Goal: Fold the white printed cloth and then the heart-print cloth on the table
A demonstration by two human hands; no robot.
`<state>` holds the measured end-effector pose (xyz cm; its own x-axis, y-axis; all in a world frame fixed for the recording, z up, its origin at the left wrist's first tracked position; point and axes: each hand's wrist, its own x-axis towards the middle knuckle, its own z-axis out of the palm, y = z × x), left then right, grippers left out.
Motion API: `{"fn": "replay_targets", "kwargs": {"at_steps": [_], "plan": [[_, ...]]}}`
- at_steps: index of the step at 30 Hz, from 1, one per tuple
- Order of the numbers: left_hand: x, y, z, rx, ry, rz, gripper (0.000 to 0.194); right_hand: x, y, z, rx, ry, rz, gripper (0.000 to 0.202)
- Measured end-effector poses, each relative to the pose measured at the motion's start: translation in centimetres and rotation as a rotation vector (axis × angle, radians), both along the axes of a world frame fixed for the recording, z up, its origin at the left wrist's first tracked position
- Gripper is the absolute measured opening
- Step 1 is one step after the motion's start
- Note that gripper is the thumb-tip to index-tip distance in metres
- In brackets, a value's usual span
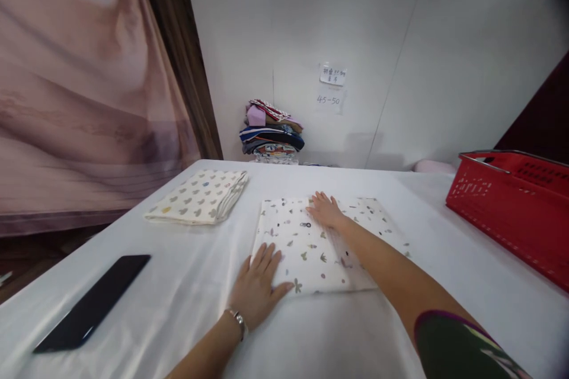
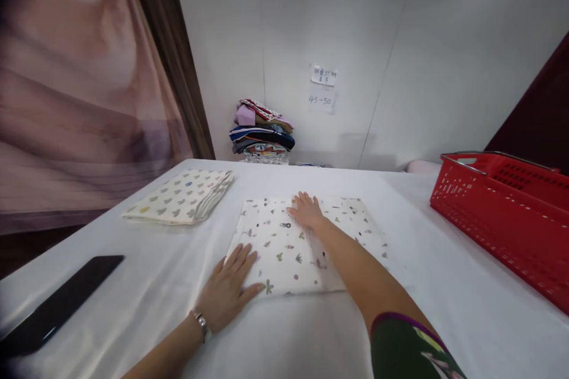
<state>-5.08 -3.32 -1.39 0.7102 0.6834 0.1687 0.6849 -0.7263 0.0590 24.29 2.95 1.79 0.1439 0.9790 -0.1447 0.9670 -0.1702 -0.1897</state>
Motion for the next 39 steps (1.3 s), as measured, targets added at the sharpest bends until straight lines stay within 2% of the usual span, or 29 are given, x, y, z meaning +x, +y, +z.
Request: {"fn": "replay_targets", "kwargs": {"at_steps": [5,9,14,17,20,23,28,31,34,36,39], "plan": [[-0.3,0.2,-0.7,0.083,-0.034,-0.030,0.066,0.3,0.7,-1.7,-0.012,0.014,0.009,0.076],[-0.4,0.4,-1.2,0.173,-0.065,-0.060,0.064,1.3,1.1,-1.3,-0.027,0.056,0.022,0.077],[-0.5,0.6,-1.6,0.250,-0.106,-0.082,0.064,2.7,1.8,-1.3,0.012,0.019,-0.050,0.076],[-0.6,0.7,-1.7,0.282,-0.129,-0.082,0.065,3.3,1.8,-1.2,-0.001,0.044,-0.042,0.077],[-0.6,0.8,-1.8,0.280,-0.127,-0.086,0.066,4.7,1.2,-0.5,-0.003,0.048,-0.025,0.078],[-0.6,0.8,-1.9,0.270,-0.126,-0.090,0.069,7.3,0.0,-0.3,0.027,-0.031,-0.112,0.077],[-0.5,0.8,-1.7,0.279,-0.121,-0.102,0.071,11.1,-1.3,-2.2,-0.013,-0.050,-0.271,0.079],[-0.5,0.7,-1.6,0.254,-0.126,-0.094,0.072,12.0,-1.2,-2.6,-0.018,-0.011,-0.268,0.079],[-0.5,0.7,-1.7,0.230,-0.128,-0.090,0.071,12.7,-1.5,-1.9,-0.012,0.019,-0.243,0.077],[-0.5,0.7,-1.8,0.233,-0.128,-0.090,0.070,13.3,-2.0,-1.5,0.030,0.008,-0.280,0.075],[-0.5,0.7,-1.8,0.241,-0.130,-0.080,0.070,14.1,-2.8,-1.9,0.093,0.036,-0.358,0.072]]}}
